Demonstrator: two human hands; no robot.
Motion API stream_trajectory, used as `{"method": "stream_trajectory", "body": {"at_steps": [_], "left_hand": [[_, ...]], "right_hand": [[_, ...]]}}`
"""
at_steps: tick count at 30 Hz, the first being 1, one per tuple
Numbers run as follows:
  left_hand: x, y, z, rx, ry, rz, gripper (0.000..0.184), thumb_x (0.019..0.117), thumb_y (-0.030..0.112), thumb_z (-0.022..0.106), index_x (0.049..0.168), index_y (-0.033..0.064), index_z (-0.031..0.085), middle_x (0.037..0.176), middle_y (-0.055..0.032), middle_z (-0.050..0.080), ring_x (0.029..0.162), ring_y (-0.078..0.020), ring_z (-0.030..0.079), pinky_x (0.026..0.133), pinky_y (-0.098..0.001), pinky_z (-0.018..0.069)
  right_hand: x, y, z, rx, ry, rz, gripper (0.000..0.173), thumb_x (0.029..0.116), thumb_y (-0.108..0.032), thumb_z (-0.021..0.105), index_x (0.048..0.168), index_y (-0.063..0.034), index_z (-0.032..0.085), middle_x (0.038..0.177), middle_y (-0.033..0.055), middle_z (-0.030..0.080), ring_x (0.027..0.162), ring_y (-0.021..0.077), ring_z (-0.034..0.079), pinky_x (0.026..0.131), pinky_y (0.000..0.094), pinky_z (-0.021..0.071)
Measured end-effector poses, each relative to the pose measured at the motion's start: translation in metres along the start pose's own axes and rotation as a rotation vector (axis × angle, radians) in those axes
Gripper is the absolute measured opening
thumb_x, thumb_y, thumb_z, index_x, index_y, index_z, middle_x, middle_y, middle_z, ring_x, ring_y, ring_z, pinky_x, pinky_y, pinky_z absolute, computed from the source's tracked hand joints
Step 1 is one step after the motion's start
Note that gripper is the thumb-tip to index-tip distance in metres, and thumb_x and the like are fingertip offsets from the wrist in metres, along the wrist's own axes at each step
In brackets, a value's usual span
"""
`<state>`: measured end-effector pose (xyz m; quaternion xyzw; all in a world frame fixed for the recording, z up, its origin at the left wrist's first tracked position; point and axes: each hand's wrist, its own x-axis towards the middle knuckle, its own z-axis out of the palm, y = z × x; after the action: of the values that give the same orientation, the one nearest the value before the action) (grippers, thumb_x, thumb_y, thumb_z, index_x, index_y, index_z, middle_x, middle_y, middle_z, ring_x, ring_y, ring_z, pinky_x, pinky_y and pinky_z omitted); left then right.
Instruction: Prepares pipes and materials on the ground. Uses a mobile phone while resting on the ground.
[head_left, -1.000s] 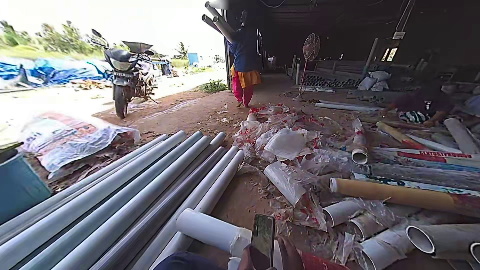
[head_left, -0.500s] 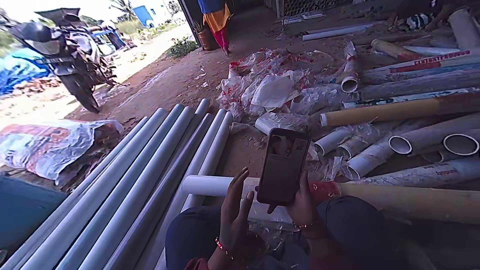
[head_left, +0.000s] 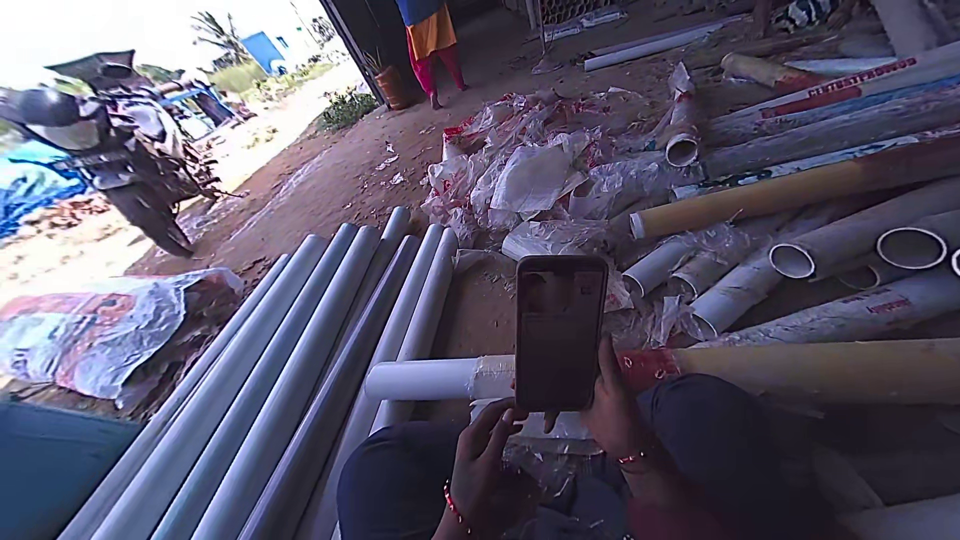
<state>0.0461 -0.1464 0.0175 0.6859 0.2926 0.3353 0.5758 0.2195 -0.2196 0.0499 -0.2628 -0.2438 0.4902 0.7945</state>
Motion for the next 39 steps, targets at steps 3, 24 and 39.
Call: {"method": "stream_trajectory", "body": {"at_steps": [3,24,39], "left_hand": [[0.017,0.024,-0.012,0.026,0.086,0.224,0.038,0.1089,0.025,0.043,0.117,-0.0007,0.070,0.114,0.0003,0.076,0.109,-0.0073,0.070,0.100,-0.0287,0.0563],[0.030,0.072,-0.038,-0.200,0.020,0.127,0.046,0.1033,0.013,0.050,0.147,0.0005,0.043,0.121,-0.0005,0.068,0.107,-0.0055,0.068,0.098,-0.0277,0.0570],[0.030,0.073,-0.038,-0.246,0.313,0.063,0.019,0.1072,0.021,0.045,0.108,0.0109,0.061,0.086,0.0055,0.068,0.075,-0.0022,0.068,0.068,-0.0220,0.0593]], "right_hand": [[0.001,0.003,0.000,0.000,-0.046,0.040,0.058,0.0958,-0.071,0.044,0.121,-0.0224,0.062,0.109,-0.0022,0.078,0.085,0.0139,0.078,0.056,0.0337,0.0644],[-0.004,0.033,0.013,-0.182,-0.014,0.325,0.053,0.1046,-0.063,0.038,0.123,-0.0181,0.059,0.108,-0.0010,0.078,0.089,0.0130,0.077,0.061,0.0324,0.0650],[-0.010,0.032,0.017,-0.281,-0.131,0.327,0.056,0.1017,-0.066,0.038,0.123,-0.0213,0.063,0.109,-0.0055,0.078,0.091,0.0091,0.077,0.064,0.0305,0.0658]]}}
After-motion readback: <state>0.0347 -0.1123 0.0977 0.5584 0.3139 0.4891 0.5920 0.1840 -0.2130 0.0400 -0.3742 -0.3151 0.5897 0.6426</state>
